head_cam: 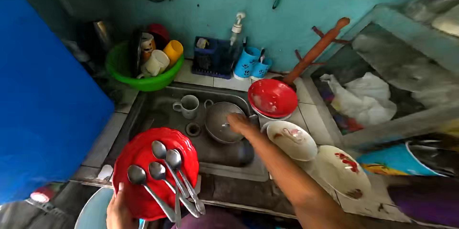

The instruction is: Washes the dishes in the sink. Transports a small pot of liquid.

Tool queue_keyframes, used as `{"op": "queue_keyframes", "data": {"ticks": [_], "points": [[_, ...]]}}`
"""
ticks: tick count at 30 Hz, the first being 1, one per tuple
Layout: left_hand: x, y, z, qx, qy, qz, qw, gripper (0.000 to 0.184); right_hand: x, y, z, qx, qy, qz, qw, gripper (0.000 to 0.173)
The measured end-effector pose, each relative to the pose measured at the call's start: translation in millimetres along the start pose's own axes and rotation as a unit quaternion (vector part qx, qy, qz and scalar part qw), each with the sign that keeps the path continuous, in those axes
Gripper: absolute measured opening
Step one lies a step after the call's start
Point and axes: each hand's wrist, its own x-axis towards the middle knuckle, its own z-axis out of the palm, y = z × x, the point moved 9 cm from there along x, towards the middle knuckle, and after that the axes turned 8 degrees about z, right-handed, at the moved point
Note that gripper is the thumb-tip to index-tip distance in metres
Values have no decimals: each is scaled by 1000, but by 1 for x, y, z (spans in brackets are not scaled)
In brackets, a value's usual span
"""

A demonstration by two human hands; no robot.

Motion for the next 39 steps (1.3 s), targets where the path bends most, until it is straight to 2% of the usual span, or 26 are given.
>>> {"op": "queue_keyframes", "data": {"ticks": [3,11,18,20,21,24,26,28,34,39], "points": [[2,-3,-4,-10,14,0,1000,32,10,-2,5,8,-29,2,1000,33],[5,-20,-6,-16,44,-12,999,29,34,1,6,-31,22,-23,999,34],[7,-23,-8,-17,47,-1,999,30,24,3,0,-38,62,27,997,75],[8,-23,-7,-20,43,3,999,30,24,2,1,-42,64,36,996,81],[8,-23,-7,-19,41,4,999,30,24,1,2,-46,60,37,996,78],[7,-22,-5,-24,39,8,999,30,26,-2,11,-56,33,32,997,48],[7,-22,-5,-29,39,10,999,30,25,-3,15,-59,29,38,997,39],[8,-23,-6,-29,40,15,999,29,25,-2,17,-51,37,54,997,43],[7,-23,-5,-20,34,13,999,30,25,4,18,-52,44,88,994,72],[7,-23,-6,-13,37,9,999,30,27,5,17,-33,52,82,995,50]]}}
